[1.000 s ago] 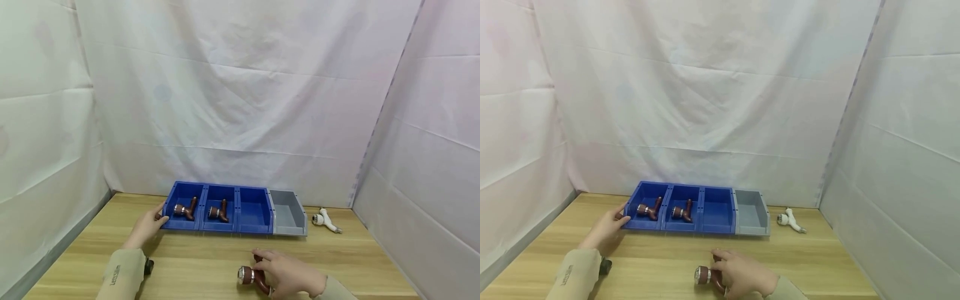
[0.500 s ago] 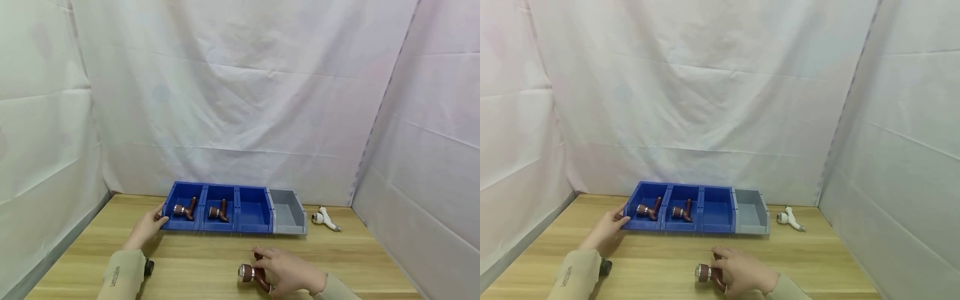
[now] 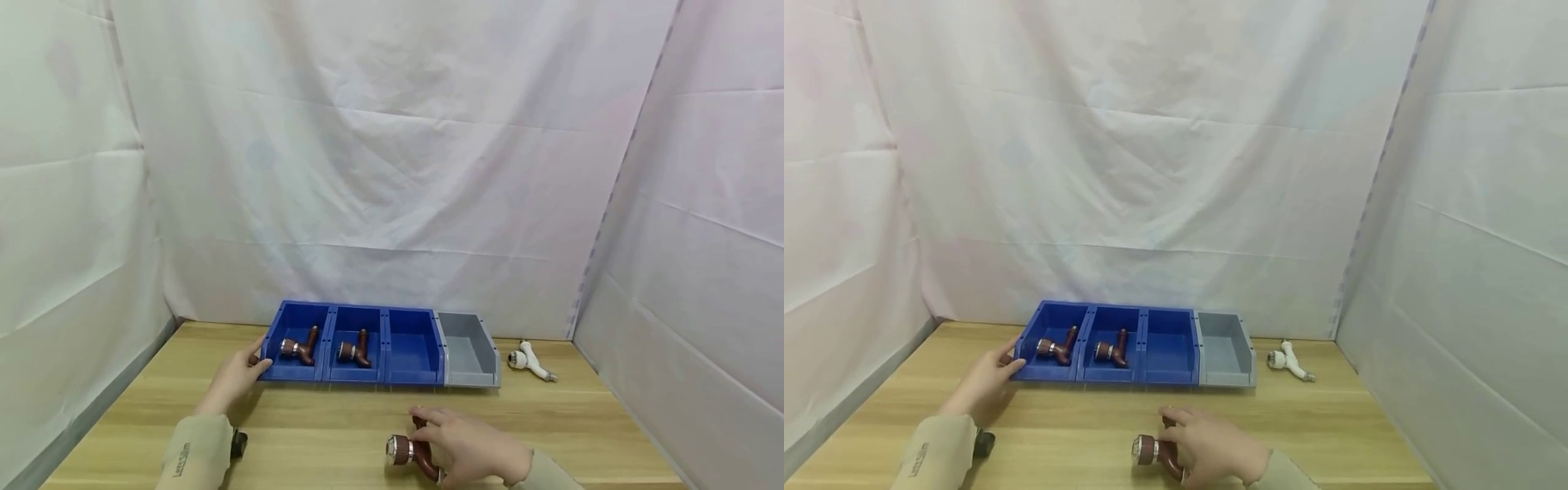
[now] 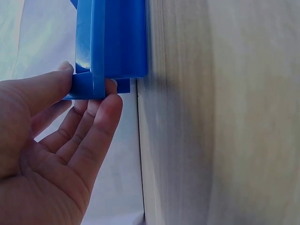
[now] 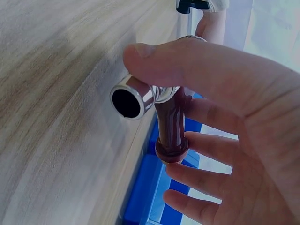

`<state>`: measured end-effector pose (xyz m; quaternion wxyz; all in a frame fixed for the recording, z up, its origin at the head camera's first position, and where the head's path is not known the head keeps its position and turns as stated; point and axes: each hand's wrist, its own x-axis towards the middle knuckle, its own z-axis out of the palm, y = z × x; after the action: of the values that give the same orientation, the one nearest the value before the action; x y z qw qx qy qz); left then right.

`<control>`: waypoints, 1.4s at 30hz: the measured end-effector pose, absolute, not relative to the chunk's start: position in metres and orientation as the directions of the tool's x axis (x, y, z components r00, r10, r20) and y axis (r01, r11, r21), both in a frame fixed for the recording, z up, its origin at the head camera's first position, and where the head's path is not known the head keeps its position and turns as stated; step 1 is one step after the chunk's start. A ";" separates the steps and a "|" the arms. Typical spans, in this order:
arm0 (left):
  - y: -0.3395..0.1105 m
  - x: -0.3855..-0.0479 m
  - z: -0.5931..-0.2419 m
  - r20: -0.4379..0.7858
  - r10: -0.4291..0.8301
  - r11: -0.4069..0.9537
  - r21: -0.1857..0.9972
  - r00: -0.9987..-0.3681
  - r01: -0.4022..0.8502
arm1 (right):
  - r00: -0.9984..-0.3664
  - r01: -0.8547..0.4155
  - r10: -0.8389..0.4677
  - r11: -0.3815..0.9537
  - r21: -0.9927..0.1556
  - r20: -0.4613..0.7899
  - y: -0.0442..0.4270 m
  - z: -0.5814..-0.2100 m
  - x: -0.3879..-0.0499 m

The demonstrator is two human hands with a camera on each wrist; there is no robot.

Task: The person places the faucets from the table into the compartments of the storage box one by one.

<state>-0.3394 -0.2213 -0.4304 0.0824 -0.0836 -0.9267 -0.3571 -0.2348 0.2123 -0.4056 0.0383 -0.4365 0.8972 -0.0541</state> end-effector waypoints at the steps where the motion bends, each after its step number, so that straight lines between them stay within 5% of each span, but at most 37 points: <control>1: -0.221 -0.339 -0.431 0.217 0.098 0.731 0.646 -0.971 0.218 | -0.619 -0.777 -0.785 0.616 -0.134 -0.022 0.212 -0.405 -0.235; 42: -0.224 -0.340 -0.433 0.205 0.097 0.734 0.646 -0.974 0.209 | -0.648 -0.750 -0.762 0.639 -0.169 -0.008 0.216 -0.388 -0.243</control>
<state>-0.3401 -0.2238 -0.4327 0.0788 -0.0825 -0.9279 -0.3551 -0.2431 0.2159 -0.3877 0.0394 -0.4178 0.9045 -0.0753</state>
